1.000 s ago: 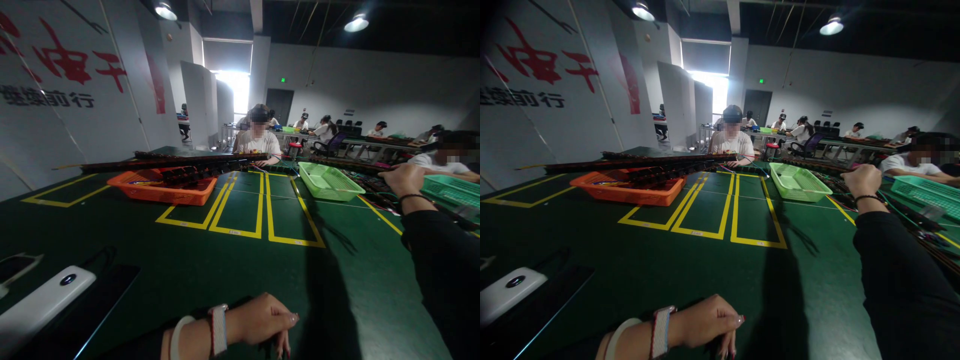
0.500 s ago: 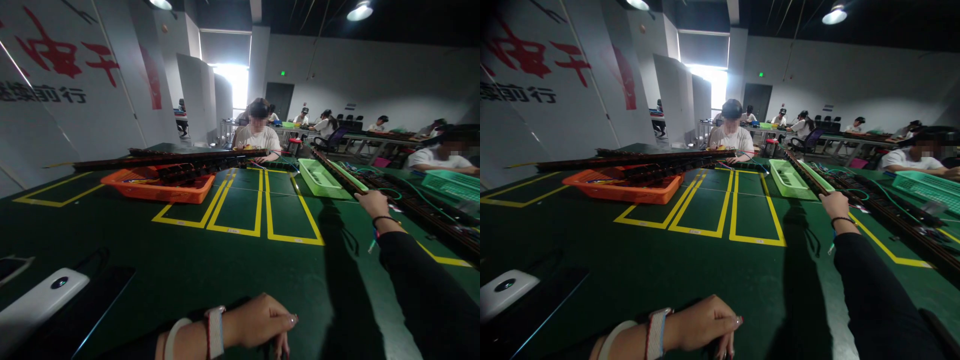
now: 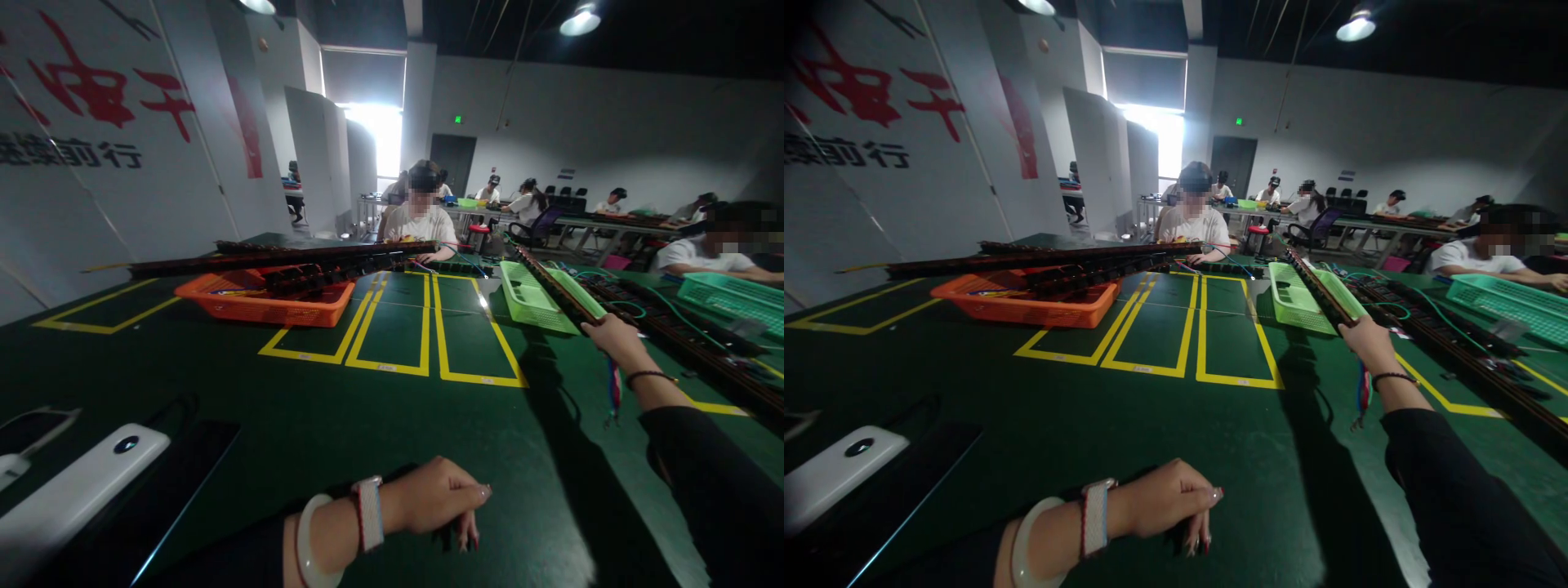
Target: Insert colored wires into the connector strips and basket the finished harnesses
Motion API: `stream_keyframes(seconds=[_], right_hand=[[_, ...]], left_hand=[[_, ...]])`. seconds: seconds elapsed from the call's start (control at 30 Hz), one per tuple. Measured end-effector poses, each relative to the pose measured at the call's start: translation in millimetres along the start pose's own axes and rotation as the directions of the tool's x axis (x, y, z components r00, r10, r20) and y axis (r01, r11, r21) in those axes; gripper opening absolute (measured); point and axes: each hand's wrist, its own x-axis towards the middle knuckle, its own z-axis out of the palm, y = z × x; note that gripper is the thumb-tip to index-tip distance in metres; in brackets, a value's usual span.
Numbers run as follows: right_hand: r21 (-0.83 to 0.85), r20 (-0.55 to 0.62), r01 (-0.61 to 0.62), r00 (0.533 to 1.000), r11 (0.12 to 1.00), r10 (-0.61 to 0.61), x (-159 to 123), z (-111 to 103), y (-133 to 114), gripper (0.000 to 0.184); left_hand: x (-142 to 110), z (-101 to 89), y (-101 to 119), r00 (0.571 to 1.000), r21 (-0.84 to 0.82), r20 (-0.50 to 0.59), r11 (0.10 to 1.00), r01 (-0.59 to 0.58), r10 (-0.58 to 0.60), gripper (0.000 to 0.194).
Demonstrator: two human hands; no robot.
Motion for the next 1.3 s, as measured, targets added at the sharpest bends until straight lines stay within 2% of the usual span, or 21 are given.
stream_keyframes(seconds=[0.2, 0.23, 0.3, 0.33, 0.37, 0.43, 0.5, 0.53, 0.6, 0.67, 0.73, 0.77, 0.83, 0.9, 0.97, 1.1, 1.2, 1.3], right_hand=[[-0.076, 0.063, -0.046, 0.997, 0.996, 0.051, -15.5, -11.6, -2.1, 0.054], [-0.089, 0.03, -0.044, 0.998, 0.995, 0.047, -18.8, -14.6, -5.5, 0.055], [-0.104, -0.122, 0.005, 0.992, 0.995, -0.018, -28.6, -19.7, -19.1, 0.058], [-0.122, -0.228, 0.064, 0.969, 0.99, -0.09, -35.8, -20.6, -30.0, 0.06], [-0.137, -0.309, 0.176, 0.927, 0.975, -0.21, -45.1, -19.4, -43.5, 0.061], [-0.114, -0.339, 0.445, 0.823, 0.888, -0.456, -70.8, -8.2, -75.9, 0.055], [-0.06, -0.333, 0.659, 0.695, 0.749, -0.638, -105.2, 15.7, -109.6, 0.047], [-0.027, -0.344, 0.735, 0.63, 0.678, -0.696, -124.2, 31.0, -124.7, 0.043], [0.052, -0.36, 0.84, 0.52, 0.54, -0.775, -161.5, 62.4, -148.1, 0.042], [0.112, -0.35, 0.904, 0.425, 0.413, -0.835, -191.4, 87.2, -161.6, 0.044], [0.16, -0.313, 0.936, 0.35, 0.314, -0.883, -209.3, 100.2, -166.6, 0.048], [0.184, -0.295, 0.94, 0.333, 0.289, -0.896, -213.9, 102.5, -166.8, 0.048], [0.234, -0.268, 0.93, 0.341, 0.282, -0.901, -216.8, 101.4, -165.0, 0.048], [0.276, -0.25, 0.915, 0.364, 0.294, -0.897, -215.8, 96.7, -162.4, 0.049], [0.297, -0.235, 0.91, 0.363, 0.289, -0.902, -214.9, 91.6, -161.0, 0.05], [0.301, -0.199, 0.918, 0.325, 0.258, -0.924, -216.5, 83.9, -160.9, 0.052], [0.316, -0.17, 0.915, 0.315, 0.251, -0.934, -217.0, 79.9, -160.5, 0.051], [0.339, -0.153, 0.907, 0.314, 0.249, -0.937, -215.9, 77.4, -158.9, 0.049]], left_hand=[[0.0, 1.2, 0.5, 1.0, -0.023, 0.011, 1.0, -0.011, 0.011, 0.06], [-0.3, 1.3, 1.0, 1.0, -0.041, 0.017, 0.999, -0.009, 0.01, 0.059], [-1.2, 1.1, 3.0, 1.0, -0.099, 0.017, 0.995, 0.013, -0.011, 0.056], [-1.8, 0.3, 4.4, 1.0, -0.131, 0.014, 0.991, 0.025, -0.024, 0.053], [-2.5, -1.1, 6.1, 1.0, -0.153, 0.005, 0.988, 0.029, -0.029, 0.048], [-3.7, -7.1, 9.9, 0.999, -0.14, -0.045, 0.99, -0.007, 0.0, 0.038], [-4.4, -19.5, 14.1, 0.985, -0.027, -0.153, 0.996, -0.086, 0.081, 0.028], [-4.4, -28.8, 16.4, 0.963, 0.07, -0.234, 0.99, -0.122, 0.135, 0.025], [-3.4, -54.2, 21.5, 0.869, 0.307, -0.41, 0.939, -0.153, 0.276, 0.023], [-1.2, -88.1, 28.8, 0.715, 0.513, -0.551, 0.85, -0.115, 0.43, 0.022], [2.4, -127.8, 39.7, 0.582, 0.727, -0.561, 0.687, 0.007, 0.588, 0.029], [4.7, -148.6, 46.4, 0.542, 0.811, -0.525, 0.58, 0.082, 0.656, 0.033], [10.6, -189.4, 61.4, 0.47, 0.887, -0.462, 0.388, 0.25, 0.752, 0.044], [17.7, -226.6, 75.8, 0.418, 0.863, -0.463, 0.289, 0.415, 0.782, 0.057], [25.6, -258.5, 86.5, 0.378, 0.793, -0.504, 0.242, 0.559, 0.777, 0.067], [41.8, -304.5, 91.6, 0.361, 0.652, -0.585, 0.157, 0.741, 0.726, 0.078], [52.2, -322.8, 88.1, 0.414, 0.614, -0.632, 0.098, 0.783, 0.656, 0.06], [58.4, -329.0, 87.7, 0.437, 0.613, -0.647, 0.085, 0.786, 0.624, 0.042]])
